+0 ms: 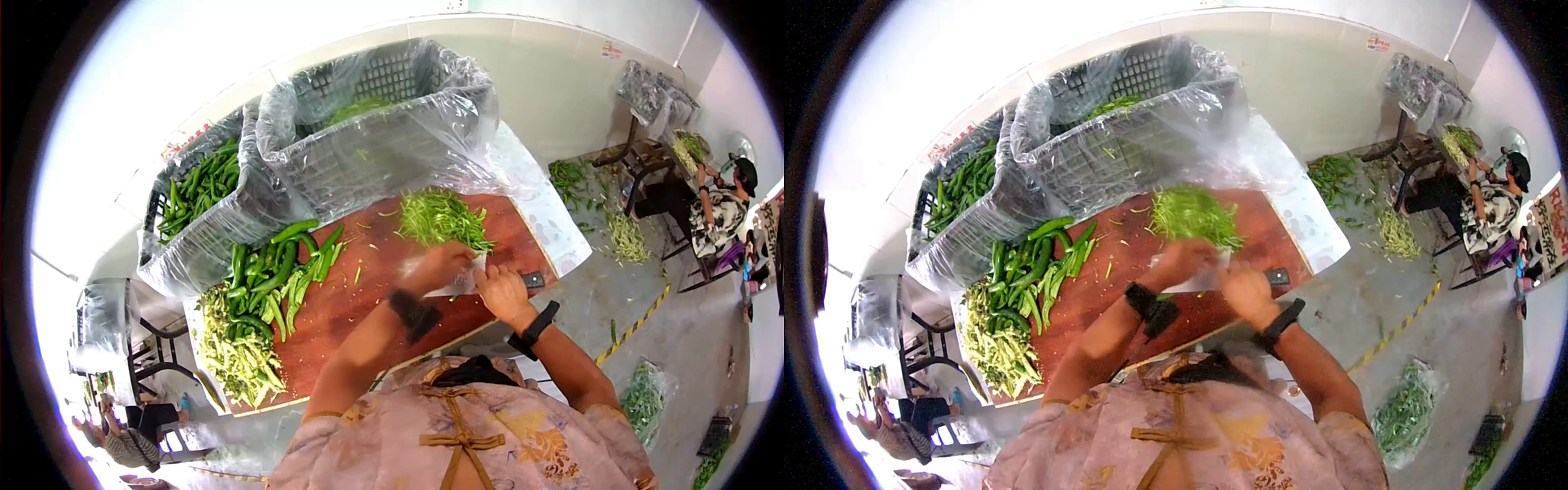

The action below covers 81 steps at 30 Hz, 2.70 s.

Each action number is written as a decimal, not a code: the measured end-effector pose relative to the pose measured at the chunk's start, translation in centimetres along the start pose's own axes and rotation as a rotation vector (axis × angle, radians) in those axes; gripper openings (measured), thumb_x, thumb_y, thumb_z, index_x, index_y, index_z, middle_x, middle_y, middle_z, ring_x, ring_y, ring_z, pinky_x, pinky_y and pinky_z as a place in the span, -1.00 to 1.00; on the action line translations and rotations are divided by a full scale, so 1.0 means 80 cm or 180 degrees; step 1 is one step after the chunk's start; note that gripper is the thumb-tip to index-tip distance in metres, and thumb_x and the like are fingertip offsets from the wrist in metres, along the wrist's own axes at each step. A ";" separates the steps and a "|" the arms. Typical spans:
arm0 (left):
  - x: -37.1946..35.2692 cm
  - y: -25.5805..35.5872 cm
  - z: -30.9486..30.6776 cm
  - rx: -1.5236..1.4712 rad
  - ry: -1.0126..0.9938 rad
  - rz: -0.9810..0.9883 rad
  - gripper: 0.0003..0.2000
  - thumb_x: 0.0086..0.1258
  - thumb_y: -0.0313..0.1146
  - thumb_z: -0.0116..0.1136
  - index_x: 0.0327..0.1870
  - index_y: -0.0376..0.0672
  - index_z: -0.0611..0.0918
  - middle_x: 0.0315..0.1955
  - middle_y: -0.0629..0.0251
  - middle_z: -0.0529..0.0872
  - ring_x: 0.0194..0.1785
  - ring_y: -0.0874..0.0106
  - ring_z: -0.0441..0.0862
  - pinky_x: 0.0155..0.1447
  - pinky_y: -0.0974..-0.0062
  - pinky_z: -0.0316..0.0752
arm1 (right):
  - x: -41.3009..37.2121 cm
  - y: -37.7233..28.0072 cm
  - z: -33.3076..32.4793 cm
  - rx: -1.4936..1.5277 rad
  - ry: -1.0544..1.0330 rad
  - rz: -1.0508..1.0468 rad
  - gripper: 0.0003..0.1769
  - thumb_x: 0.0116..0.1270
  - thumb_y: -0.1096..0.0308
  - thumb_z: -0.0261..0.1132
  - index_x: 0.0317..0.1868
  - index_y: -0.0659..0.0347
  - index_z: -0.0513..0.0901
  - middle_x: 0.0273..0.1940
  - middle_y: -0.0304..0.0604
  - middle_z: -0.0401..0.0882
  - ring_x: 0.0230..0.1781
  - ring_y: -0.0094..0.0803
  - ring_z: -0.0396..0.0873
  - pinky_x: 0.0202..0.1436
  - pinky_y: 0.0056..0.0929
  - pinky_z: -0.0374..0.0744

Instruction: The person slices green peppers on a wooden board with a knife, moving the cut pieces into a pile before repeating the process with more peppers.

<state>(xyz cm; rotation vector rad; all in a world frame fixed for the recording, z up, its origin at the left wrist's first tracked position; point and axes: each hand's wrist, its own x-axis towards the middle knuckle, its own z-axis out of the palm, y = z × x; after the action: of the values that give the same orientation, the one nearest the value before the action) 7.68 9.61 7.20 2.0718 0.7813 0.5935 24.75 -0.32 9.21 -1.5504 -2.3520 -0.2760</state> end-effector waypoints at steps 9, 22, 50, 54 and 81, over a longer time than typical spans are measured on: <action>-0.060 0.001 -0.054 0.1065 0.1870 -0.0323 -0.68 0.13 -0.40 0.16 -0.04 -0.15 0.60 -0.24 0.11 0.66 -0.16 0.20 0.59 -0.02 0.27 0.51 | -0.016 0.027 -0.012 0.0907 -0.0298 0.0113 -0.77 0.08 0.27 0.31 -0.28 0.14 0.50 -0.44 -0.03 0.55 -0.41 -0.04 0.56 -0.37 -0.12 0.49; -0.179 -0.022 0.050 0.2222 0.1450 -0.0528 -0.69 0.10 -0.43 0.09 -0.08 -0.10 0.59 -0.18 0.16 0.61 -0.12 0.16 0.52 -0.01 0.20 0.43 | -0.050 0.001 0.028 0.1588 -0.1047 0.0565 -0.72 0.24 0.18 0.22 -0.22 0.25 0.53 -0.45 0.10 0.60 -0.41 0.08 0.57 -0.32 0.00 0.49; -0.173 -0.059 0.039 0.1581 0.1420 0.0441 -0.73 -0.01 -0.54 0.06 -0.23 -0.19 0.63 -0.18 0.19 0.63 0.00 0.13 0.55 0.04 0.27 0.51 | -0.032 -0.053 0.012 0.0859 -0.1317 0.0236 -0.79 0.23 0.22 0.20 -0.35 0.19 0.51 -0.58 0.03 0.56 -0.53 0.00 0.57 -0.46 -0.04 0.50; -0.175 -0.065 0.046 0.1532 0.1328 0.0337 -0.68 0.01 -0.55 0.02 -0.16 -0.20 0.63 -0.12 0.20 0.61 0.06 0.17 0.51 0.08 0.33 0.49 | -0.032 -0.057 0.024 0.0816 -0.1345 0.0158 -0.80 0.24 0.23 0.19 -0.36 0.21 0.50 -0.59 0.04 0.55 -0.55 0.01 0.56 -0.48 -0.04 0.51; -0.173 -0.058 0.044 0.1587 0.1455 0.0199 -0.67 -0.05 -0.56 0.03 -0.20 -0.19 0.66 -0.11 0.24 0.60 0.08 0.20 0.49 0.07 0.37 0.50 | -0.013 -0.082 0.040 0.0778 -0.1332 0.0309 -0.81 0.24 0.27 0.18 -0.39 0.23 0.51 -0.60 0.06 0.54 -0.56 0.02 0.57 -0.47 -0.05 0.51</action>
<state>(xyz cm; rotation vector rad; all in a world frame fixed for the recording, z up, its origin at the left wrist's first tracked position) -1.16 0.18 -0.40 2.4505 1.2273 1.0101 18.65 -2.75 5.91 -1.7215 -2.4775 0.3816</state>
